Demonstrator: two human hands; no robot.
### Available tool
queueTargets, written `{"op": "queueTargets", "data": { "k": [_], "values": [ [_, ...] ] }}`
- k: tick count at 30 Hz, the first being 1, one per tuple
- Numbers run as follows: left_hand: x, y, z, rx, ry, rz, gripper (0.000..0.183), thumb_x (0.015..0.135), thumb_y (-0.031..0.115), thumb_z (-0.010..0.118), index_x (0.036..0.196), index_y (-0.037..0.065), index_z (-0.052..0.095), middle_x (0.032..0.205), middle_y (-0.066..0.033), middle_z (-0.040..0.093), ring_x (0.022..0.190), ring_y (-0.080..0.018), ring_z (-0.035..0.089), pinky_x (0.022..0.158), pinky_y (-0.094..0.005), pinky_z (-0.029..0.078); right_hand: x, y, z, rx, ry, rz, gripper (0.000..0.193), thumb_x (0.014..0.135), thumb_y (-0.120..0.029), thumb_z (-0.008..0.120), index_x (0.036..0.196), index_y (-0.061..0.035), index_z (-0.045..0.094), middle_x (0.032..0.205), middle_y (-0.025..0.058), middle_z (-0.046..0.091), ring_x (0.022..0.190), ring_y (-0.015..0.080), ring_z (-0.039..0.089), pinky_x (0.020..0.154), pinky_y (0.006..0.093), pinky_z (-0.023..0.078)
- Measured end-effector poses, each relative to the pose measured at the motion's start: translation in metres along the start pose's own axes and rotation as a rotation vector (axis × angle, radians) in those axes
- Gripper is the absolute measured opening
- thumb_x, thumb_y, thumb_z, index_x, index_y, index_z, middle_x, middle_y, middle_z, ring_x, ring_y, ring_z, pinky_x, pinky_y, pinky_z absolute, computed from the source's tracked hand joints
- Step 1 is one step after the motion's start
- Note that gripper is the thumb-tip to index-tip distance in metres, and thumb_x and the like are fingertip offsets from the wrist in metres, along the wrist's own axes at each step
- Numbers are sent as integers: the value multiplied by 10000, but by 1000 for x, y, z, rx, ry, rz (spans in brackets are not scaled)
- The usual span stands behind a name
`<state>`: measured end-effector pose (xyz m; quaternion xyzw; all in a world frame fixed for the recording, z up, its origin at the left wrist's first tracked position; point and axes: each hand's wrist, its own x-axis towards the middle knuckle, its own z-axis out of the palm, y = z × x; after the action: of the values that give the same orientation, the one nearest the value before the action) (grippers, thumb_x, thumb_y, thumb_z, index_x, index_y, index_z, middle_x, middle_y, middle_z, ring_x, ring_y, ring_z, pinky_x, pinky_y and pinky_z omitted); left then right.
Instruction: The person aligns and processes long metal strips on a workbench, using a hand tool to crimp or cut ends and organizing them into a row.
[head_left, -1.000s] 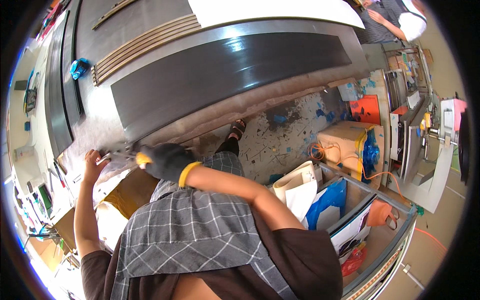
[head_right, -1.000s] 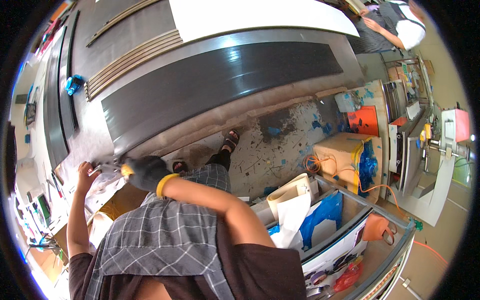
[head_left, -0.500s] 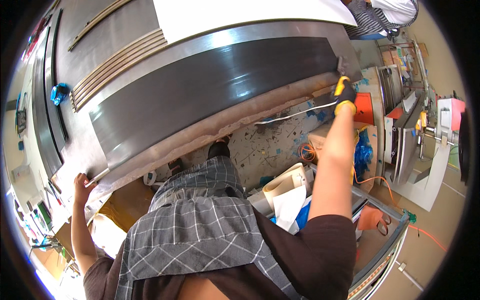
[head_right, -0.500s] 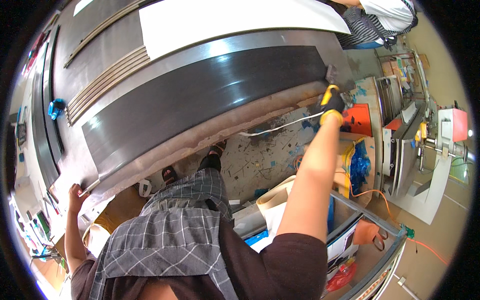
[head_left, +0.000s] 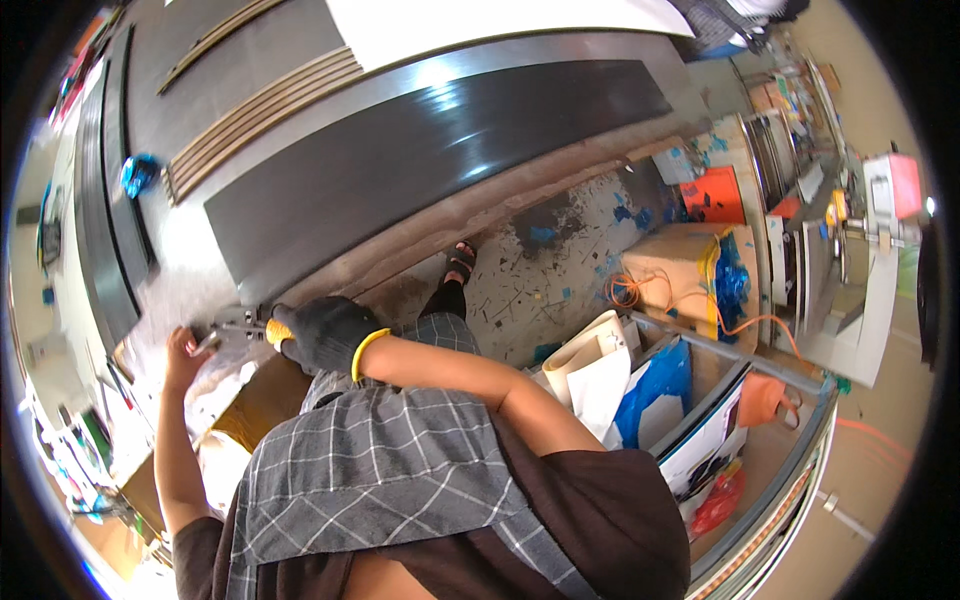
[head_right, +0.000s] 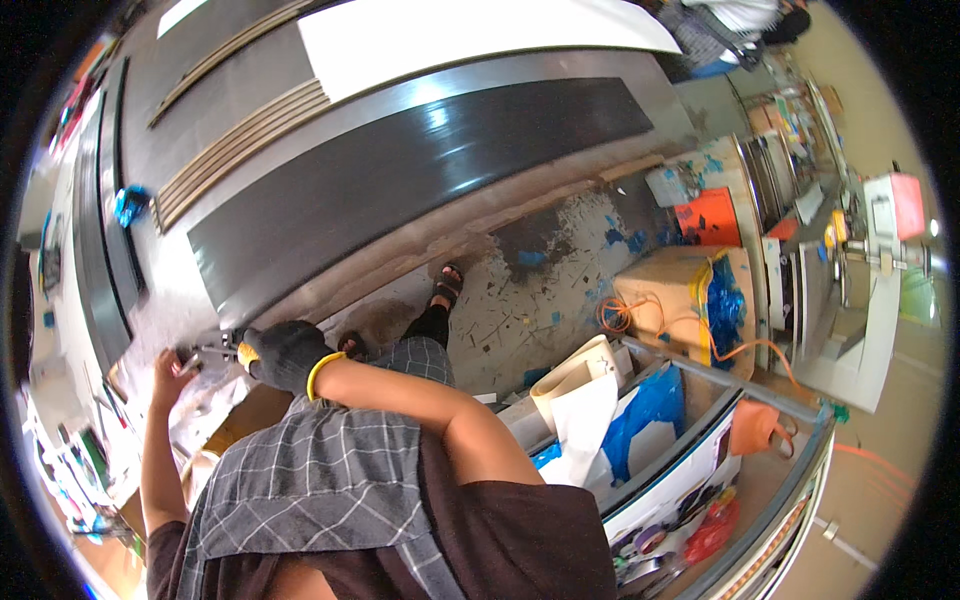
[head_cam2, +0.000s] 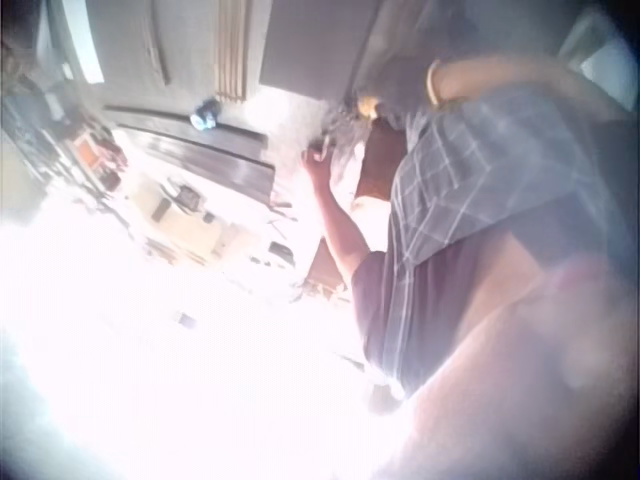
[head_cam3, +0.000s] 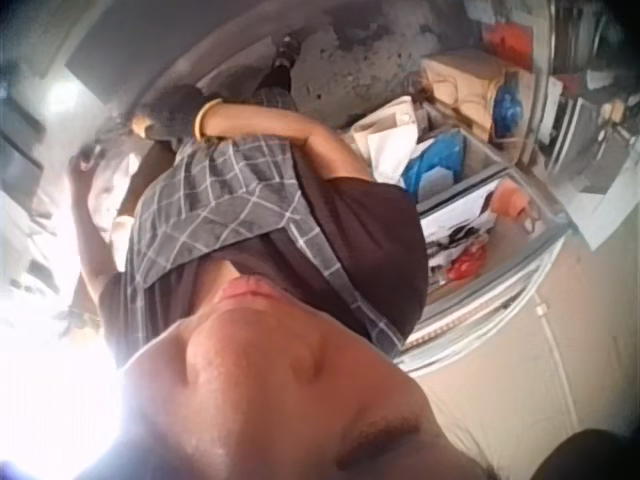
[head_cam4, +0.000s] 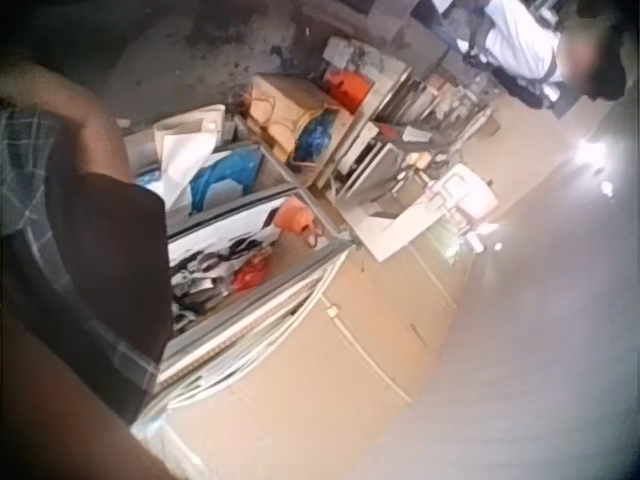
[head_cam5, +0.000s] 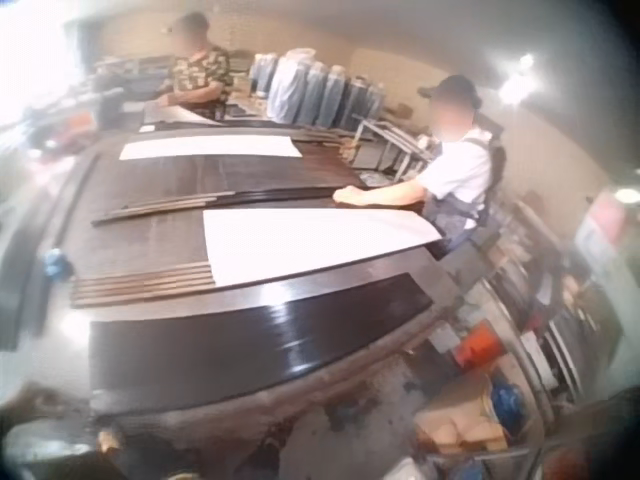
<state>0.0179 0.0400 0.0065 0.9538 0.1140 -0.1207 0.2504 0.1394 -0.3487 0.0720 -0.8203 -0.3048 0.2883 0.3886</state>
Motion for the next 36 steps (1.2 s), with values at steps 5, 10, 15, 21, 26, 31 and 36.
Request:
{"op": "queueTargets", "data": {
  "k": [5, 10, 15, 21, 26, 31, 36],
  "values": [
    [-20, -15, 3, 61, 19, 7, 485, 531, 124, 860, 656, 46, 397, 690, -102, 423, 672, -291, 432, 601, -403, 354, -75, 93, -52, 96, 630, 3, 360, 845, -254, 676, 1166, -110, 603, 876, 142, 688, 785, 337, 678, 693, 418, 542],
    [-8, -12, -5, 24, -85, -112, 471, 512, 50, 846, 638, 58, 392, 662, -59, 425, 613, -214, 414, 552, -348, 362, -158, 301, -256, 346, 996, 791, 529, 877, -424, 631, 1199, -9, 571, 1003, 221, 657, 958, 345, 645, 808, 415, 501],
    [1, 11, -18, 151, -130, -267, 419, 533, 23, 845, 629, 57, 439, 693, -51, 491, 620, -178, 472, 564, -331, 400, -182, 452, -444, 169, 1204, 902, 611, 850, -557, 549, 1002, 24, 659, 983, 273, 663, 963, 417, 635, 817, 475, 482],
    [-16, 2, -13, 481, -163, -372, 353, 551, 133, 879, 697, 17, 579, 784, -168, 616, 700, -360, 587, 644, -439, 463, -140, 405, -481, -778, 1209, 780, 730, 856, -606, 508, 1285, -15, 499, 1216, 277, 582, 1132, 416, 562, 962, 454, 451],
    [-34, -42, -10, 576, -187, -378, 365, 684, 284, 832, 847, 17, 643, 866, -175, 625, 856, -370, 593, 764, -457, 479, -89, 441, -481, -717, 729, 610, 710, 932, -549, 432, 1346, 26, 438, 1400, 266, 435, 1270, 415, 446, 1089, 449, 332],
    [-7, -4, -13, 442, -84, -139, 301, 708, 211, 798, 752, -3, 592, 767, -171, 574, 749, -376, 565, 690, -445, 455, -78, 412, -380, -1087, 709, 262, 761, 921, -576, 452, 1379, 30, 410, 1456, 260, 363, 1391, 439, 258, 1147, 574, 141],
    [-21, 14, -8, 264, 66, -71, 325, 672, 214, 813, 703, 12, 560, 734, -146, 559, 712, -348, 555, 657, -431, 441, -13, 271, -207, -883, 673, -167, 874, 870, -598, 531, 1468, -27, 249, 1476, 276, 312, 1391, 471, 244, 1141, 619, 113]
  ]
}}
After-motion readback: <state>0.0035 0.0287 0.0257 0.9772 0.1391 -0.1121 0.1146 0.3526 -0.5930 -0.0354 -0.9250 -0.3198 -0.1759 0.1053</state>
